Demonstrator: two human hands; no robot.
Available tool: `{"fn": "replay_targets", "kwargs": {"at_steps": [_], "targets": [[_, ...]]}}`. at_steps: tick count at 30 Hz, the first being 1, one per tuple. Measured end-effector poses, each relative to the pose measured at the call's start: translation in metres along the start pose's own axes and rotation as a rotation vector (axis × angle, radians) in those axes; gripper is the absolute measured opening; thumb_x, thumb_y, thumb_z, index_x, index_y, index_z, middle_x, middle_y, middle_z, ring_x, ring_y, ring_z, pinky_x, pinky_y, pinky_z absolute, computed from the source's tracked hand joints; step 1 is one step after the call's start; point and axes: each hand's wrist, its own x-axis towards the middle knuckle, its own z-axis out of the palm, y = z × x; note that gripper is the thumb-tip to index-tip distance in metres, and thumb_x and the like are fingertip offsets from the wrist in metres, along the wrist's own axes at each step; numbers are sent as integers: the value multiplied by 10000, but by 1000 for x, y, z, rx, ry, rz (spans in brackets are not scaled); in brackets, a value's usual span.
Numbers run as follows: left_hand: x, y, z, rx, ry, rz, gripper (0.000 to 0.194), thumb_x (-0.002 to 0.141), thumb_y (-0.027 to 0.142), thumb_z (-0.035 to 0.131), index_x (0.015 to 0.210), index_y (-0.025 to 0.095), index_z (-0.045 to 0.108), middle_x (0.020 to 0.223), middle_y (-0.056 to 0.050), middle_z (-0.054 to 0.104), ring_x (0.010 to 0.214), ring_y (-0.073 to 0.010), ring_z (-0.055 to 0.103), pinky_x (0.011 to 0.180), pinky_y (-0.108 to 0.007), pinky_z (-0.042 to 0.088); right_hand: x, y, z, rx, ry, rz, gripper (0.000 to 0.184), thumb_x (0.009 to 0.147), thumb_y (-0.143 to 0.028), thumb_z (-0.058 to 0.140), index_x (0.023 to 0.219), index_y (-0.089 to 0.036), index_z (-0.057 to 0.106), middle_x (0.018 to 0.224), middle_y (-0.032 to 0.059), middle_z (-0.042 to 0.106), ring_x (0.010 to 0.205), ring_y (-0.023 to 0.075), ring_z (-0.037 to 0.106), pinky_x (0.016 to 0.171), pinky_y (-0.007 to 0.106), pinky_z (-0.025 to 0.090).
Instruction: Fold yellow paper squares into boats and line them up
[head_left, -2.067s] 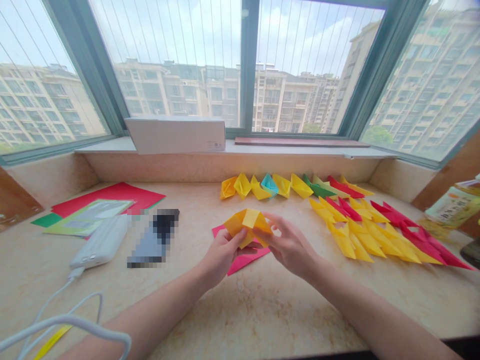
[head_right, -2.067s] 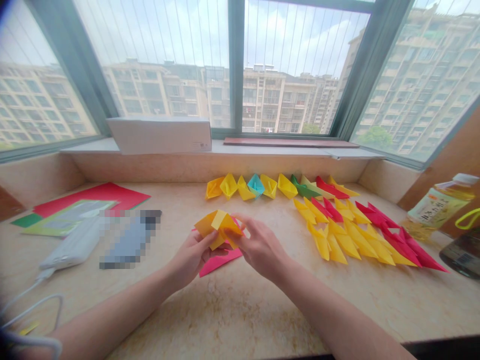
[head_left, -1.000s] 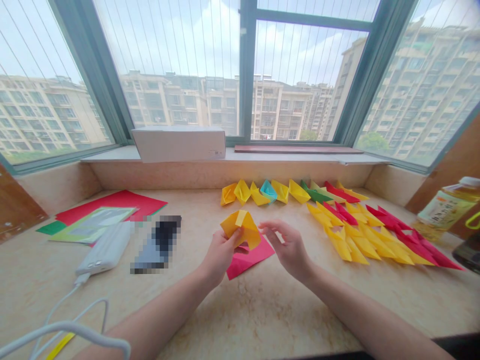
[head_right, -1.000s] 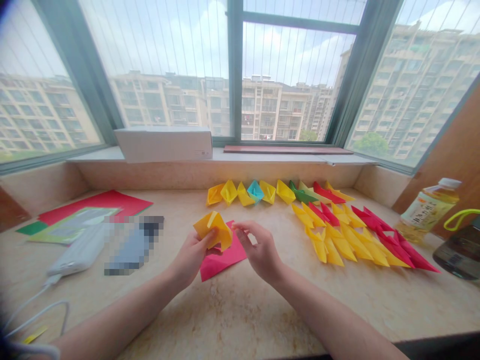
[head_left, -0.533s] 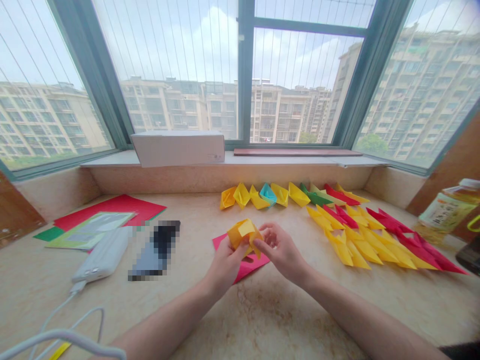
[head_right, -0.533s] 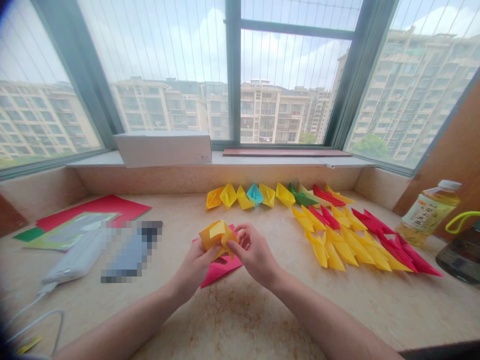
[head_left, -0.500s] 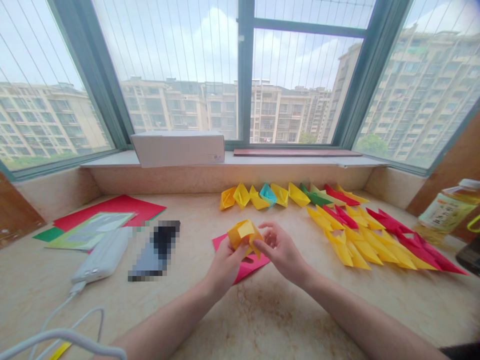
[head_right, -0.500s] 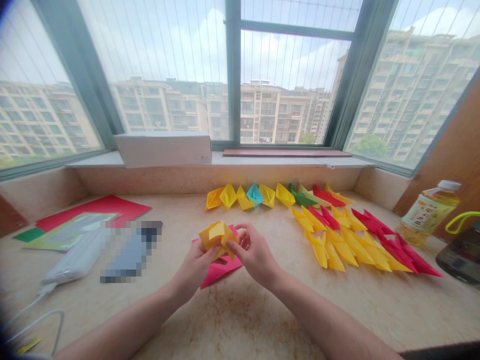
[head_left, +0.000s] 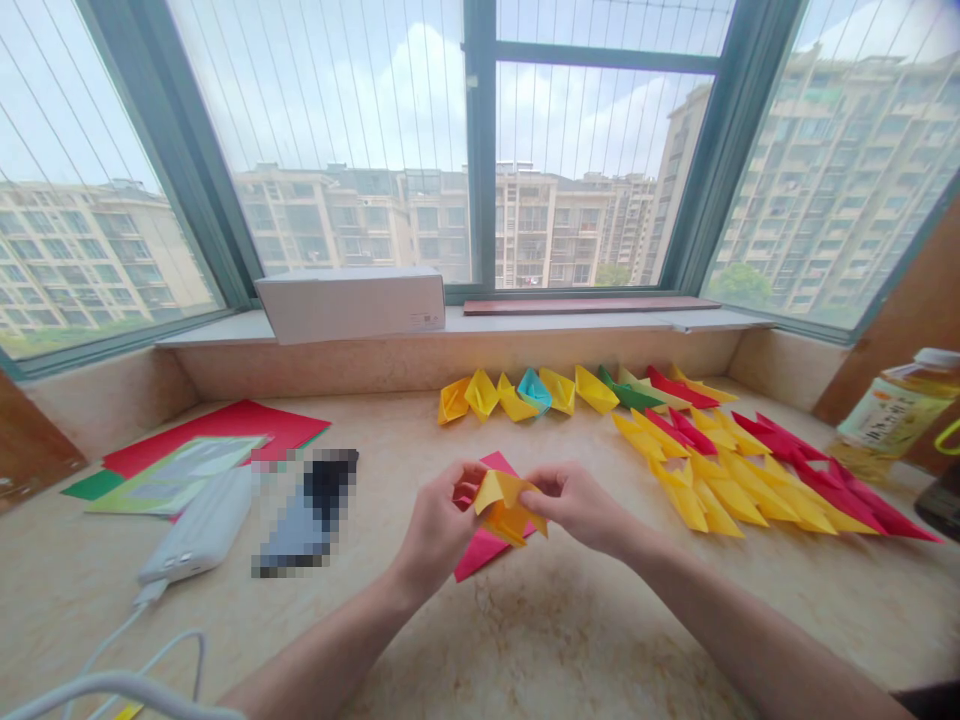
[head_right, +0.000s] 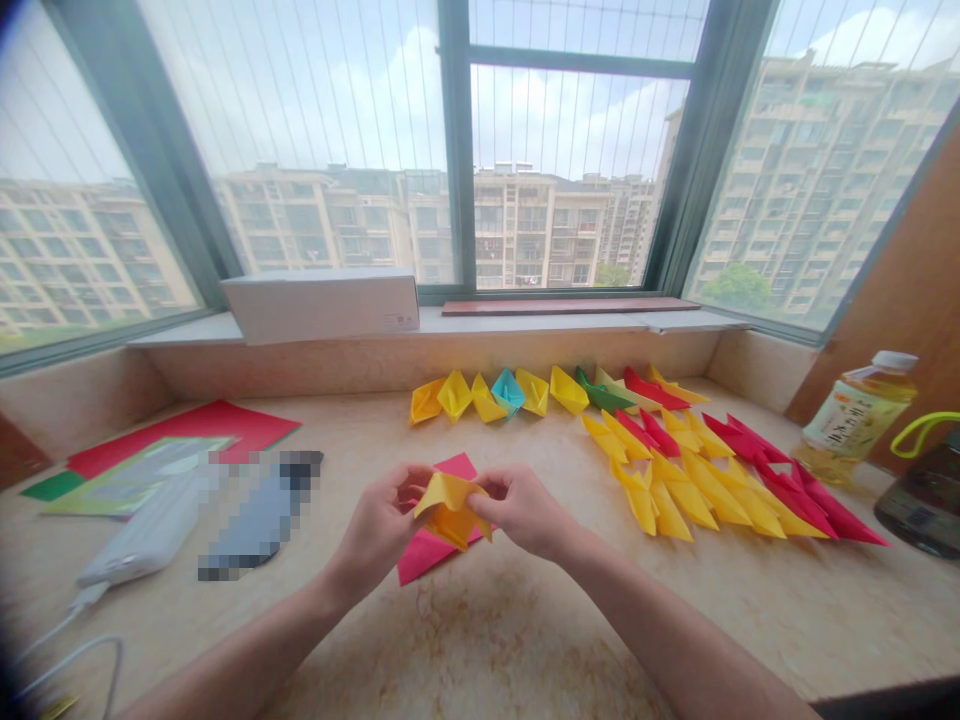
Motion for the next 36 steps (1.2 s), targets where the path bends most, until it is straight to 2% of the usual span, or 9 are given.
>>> {"fn": "replay_targets", "kwargs": {"at_steps": [2, 6, 11, 15, 18, 21, 25, 30, 36], "targets": [[1, -2, -1, -25, -41, -18, 453, 720, 472, 784, 984, 134, 640, 905, -115, 726, 803, -248, 700, 670, -318, 562, 0, 0, 1, -53, 54, -25, 175, 826, -314, 652, 830, -151, 716, 726, 12, 670, 633, 129, 548, 586, 252, 395], [2, -7, 1, -136, -12, -45, 483, 724, 481, 779, 1016, 134, 613, 955, -126, 730, 847, -273, 715, 668, -328, 576, -1, -3, 3, -119, 145, -90, 209, 858, -362, 643, 834, -158, 682, 786, 23, 651, 701, 140, 546, 632, 260, 412], [-1, -2, 5, -291, -47, -107, 502, 728, 387, 793, 1101, 150, 554, 980, -112, 741, 867, -275, 725, 677, -333, 583, -4, -5, 5, -28, 39, -28, 285, 888, -437, 607, 903, -154, 633, 731, 5, 600, 631, 128, 519, 544, 241, 372], [-4, 1, 6, -280, -88, -109, 415, 753, 302, 754, 1096, 148, 577, 1010, -121, 743, 915, -282, 721, 731, -353, 585, -4, -4, 5, -49, 77, -34, 290, 870, -445, 629, 853, -156, 627, 722, -2, 582, 627, 125, 509, 534, 238, 367], [-3, -1, 5, -195, -58, -68, 309, 767, 222, 694, 1057, 140, 624, 1069, -129, 733, 987, -279, 703, 812, -363, 574, -3, -2, 2, -44, 100, -43, 283, 865, -441, 635, 846, -159, 636, 723, -6, 586, 631, 126, 516, 540, 239, 380], [0, -4, 4, -158, -44, -55, 322, 765, 170, 651, 1085, 143, 635, 1093, -122, 731, 1017, -269, 696, 860, -367, 562, -2, -1, 0, -51, 113, -35, 278, 847, -436, 659, 851, -158, 653, 715, -5, 601, 626, 128, 529, 533, 238, 383], [2, -4, 2, -216, -86, -97, 397, 786, 189, 640, 1178, 141, 596, 1055, -111, 749, 966, -253, 715, 845, -362, 568, -1, -2, -1, 42, 96, 4, 315, 817, -461, 688, 882, -153, 678, 753, 16, 651, 646, 140, 572, 549, 240, 422], [1, 2, 2, -254, -84, -136, 426, 785, 212, 647, 1197, 121, 588, 999, -104, 763, 913, -249, 728, 806, -356, 579, 0, -6, -2, 140, 79, 35, 389, 775, -507, 721, 922, -147, 703, 794, 38, 689, 677, 158, 611, 579, 256, 457], [0, 5, 3, -293, -91, -142, 441, 788, 269, 684, 1193, 121, 589, 992, -109, 761, 909, -254, 730, 840, -384, 574, 0, -11, -6, 222, 15, 51, 397, 774, -517, 720, 948, -161, 724, 873, 57, 724, 781, 195, 668, 670, 289, 511]]}}
